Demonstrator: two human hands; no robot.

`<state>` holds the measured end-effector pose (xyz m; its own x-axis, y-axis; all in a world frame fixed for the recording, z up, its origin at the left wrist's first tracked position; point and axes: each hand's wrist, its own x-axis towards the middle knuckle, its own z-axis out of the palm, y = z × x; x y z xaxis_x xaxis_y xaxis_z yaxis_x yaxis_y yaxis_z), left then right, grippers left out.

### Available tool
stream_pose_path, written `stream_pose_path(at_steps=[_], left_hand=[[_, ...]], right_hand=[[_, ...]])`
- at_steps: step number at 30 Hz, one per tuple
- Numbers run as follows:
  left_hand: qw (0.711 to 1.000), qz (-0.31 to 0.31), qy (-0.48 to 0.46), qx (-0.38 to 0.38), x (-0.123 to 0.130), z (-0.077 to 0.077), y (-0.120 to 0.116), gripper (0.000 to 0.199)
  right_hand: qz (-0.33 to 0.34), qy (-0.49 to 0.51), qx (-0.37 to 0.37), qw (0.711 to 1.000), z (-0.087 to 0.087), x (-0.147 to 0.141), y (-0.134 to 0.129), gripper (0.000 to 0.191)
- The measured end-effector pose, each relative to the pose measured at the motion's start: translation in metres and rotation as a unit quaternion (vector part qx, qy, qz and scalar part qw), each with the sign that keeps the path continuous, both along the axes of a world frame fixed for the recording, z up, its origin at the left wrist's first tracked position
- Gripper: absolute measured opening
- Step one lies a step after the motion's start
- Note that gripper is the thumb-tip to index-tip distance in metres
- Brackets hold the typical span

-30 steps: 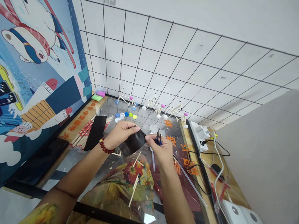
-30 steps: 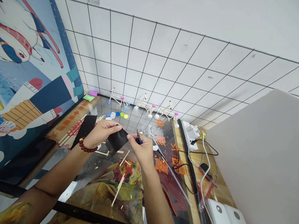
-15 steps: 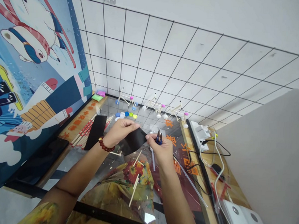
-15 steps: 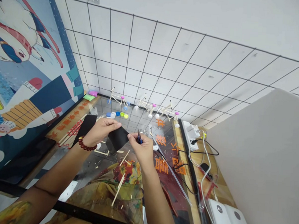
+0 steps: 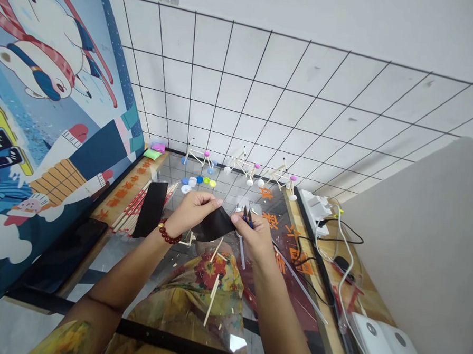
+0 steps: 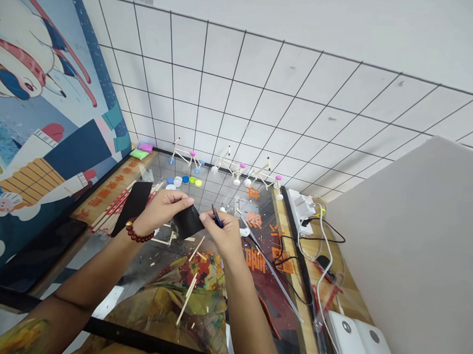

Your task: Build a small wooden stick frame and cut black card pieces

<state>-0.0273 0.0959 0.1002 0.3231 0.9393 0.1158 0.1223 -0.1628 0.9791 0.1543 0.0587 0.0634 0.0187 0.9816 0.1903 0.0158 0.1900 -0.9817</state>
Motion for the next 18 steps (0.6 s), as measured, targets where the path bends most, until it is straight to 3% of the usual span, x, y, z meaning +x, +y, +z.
stream_pose_path(at_steps=[4,10,18], left_hand=[[1.0,-0.017,-0.022,-0.01,0.0,0.001,0.001,0.045],[0.991,-0.096,-0.052,-0.076,0.002,-0.002,0.002,0.033],[0.985,-0.016,-0.13,-0.114,0.004,-0.005,0.0,0.031]], right_hand=[[-0.014,-0.008,-0.011,1.0,-0.001,-0.001,0.0,0.022],[-0.022,-0.043,0.006,0.999,0.008,-0.005,-0.004,0.022],[-0.037,-0.09,0.023,0.995,0.016,-0.009,-0.007,0.021]])
